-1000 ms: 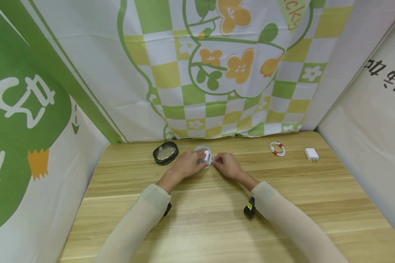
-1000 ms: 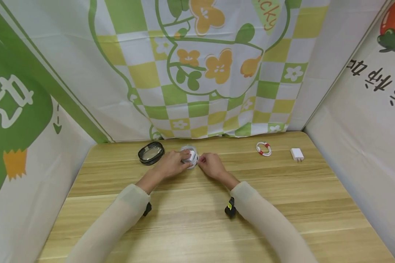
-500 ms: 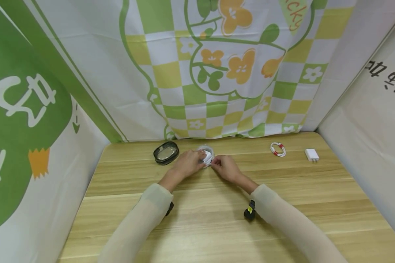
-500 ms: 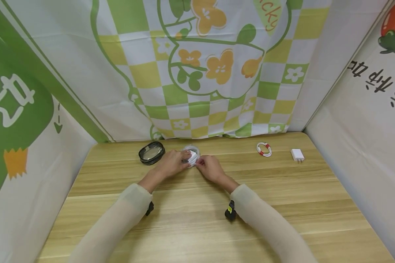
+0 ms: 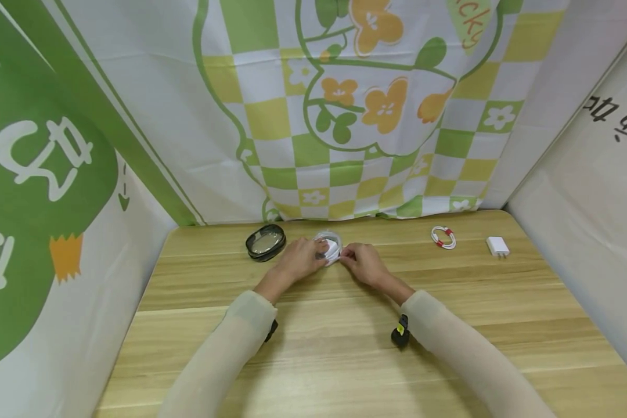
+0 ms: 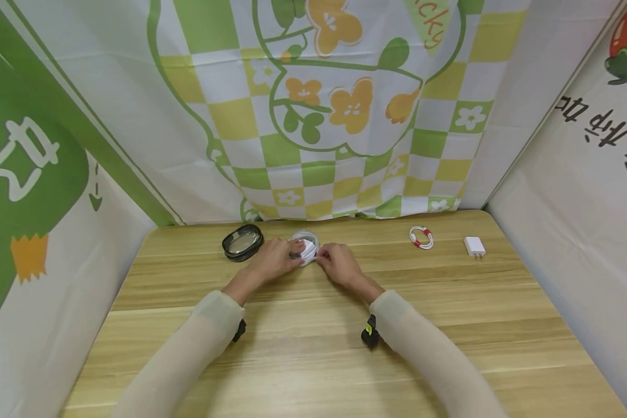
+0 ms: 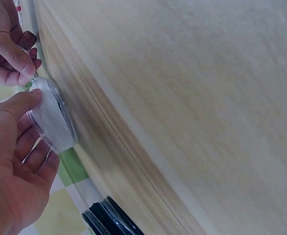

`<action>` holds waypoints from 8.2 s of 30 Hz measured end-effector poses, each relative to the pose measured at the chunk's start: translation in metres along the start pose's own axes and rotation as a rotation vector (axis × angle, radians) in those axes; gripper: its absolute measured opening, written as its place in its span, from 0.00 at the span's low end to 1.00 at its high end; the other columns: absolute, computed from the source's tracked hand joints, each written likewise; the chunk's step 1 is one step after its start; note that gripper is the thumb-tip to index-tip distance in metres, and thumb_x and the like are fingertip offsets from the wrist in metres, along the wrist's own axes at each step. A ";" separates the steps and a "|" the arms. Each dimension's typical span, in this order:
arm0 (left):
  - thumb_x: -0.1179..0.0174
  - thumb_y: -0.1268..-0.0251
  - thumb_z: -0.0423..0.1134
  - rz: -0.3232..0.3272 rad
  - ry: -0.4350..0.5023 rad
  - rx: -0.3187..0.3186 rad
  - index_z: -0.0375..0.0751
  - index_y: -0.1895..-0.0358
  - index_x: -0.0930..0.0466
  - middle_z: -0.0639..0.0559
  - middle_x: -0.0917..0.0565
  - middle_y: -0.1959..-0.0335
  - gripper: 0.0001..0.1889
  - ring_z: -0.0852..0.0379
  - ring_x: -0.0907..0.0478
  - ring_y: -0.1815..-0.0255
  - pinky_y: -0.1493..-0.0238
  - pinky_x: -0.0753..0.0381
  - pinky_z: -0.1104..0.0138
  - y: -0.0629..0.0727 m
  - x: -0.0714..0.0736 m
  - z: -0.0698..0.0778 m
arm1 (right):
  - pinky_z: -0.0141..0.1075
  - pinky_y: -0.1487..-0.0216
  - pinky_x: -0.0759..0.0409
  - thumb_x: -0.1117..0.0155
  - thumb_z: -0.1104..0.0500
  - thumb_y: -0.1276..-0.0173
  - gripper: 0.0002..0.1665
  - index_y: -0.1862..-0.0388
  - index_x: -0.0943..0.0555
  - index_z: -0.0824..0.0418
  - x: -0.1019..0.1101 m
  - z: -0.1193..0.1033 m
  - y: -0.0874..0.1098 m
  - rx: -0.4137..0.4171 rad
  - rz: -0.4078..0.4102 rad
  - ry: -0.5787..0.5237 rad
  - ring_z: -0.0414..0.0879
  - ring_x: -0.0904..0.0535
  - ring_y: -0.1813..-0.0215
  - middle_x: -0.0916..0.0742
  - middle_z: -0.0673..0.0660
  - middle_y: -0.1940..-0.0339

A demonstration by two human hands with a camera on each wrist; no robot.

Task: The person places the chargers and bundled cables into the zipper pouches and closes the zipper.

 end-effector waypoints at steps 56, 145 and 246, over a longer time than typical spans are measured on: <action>0.31 0.29 0.37 -0.058 -0.080 -0.015 0.46 0.36 0.13 0.45 0.18 0.32 0.20 0.37 0.16 0.38 0.44 0.14 0.48 -0.002 0.007 -0.001 | 0.48 0.55 0.17 0.30 0.65 0.30 0.05 0.65 0.11 0.65 0.019 0.021 -0.019 -0.149 0.083 0.068 0.53 0.15 0.64 0.10 0.58 0.70; 0.31 0.26 0.44 -0.010 -0.004 0.001 0.40 0.36 0.15 0.46 0.14 0.36 0.21 0.42 0.18 0.34 0.29 0.24 0.47 -0.011 -0.007 0.008 | 0.44 0.58 0.17 0.29 0.62 0.28 0.05 0.63 0.10 0.62 0.014 0.028 -0.032 -0.140 0.052 0.103 0.49 0.15 0.64 0.08 0.55 0.67; 0.32 0.25 0.47 0.066 -0.071 0.088 0.37 0.22 0.29 0.36 0.29 0.22 0.34 0.35 0.32 0.22 0.31 0.24 0.40 0.050 0.053 -0.085 | 0.61 0.30 0.25 0.24 0.58 0.31 0.35 0.31 0.23 0.76 0.110 0.073 0.008 0.186 -0.077 0.326 0.71 0.21 0.33 0.18 0.75 0.34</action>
Point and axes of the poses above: each hand's wrist, its own y-axis away from the middle knuckle, its own x-axis out of the back of the hand, z = x × y, the point moved 5 cm from there along -y, towards the middle knuckle
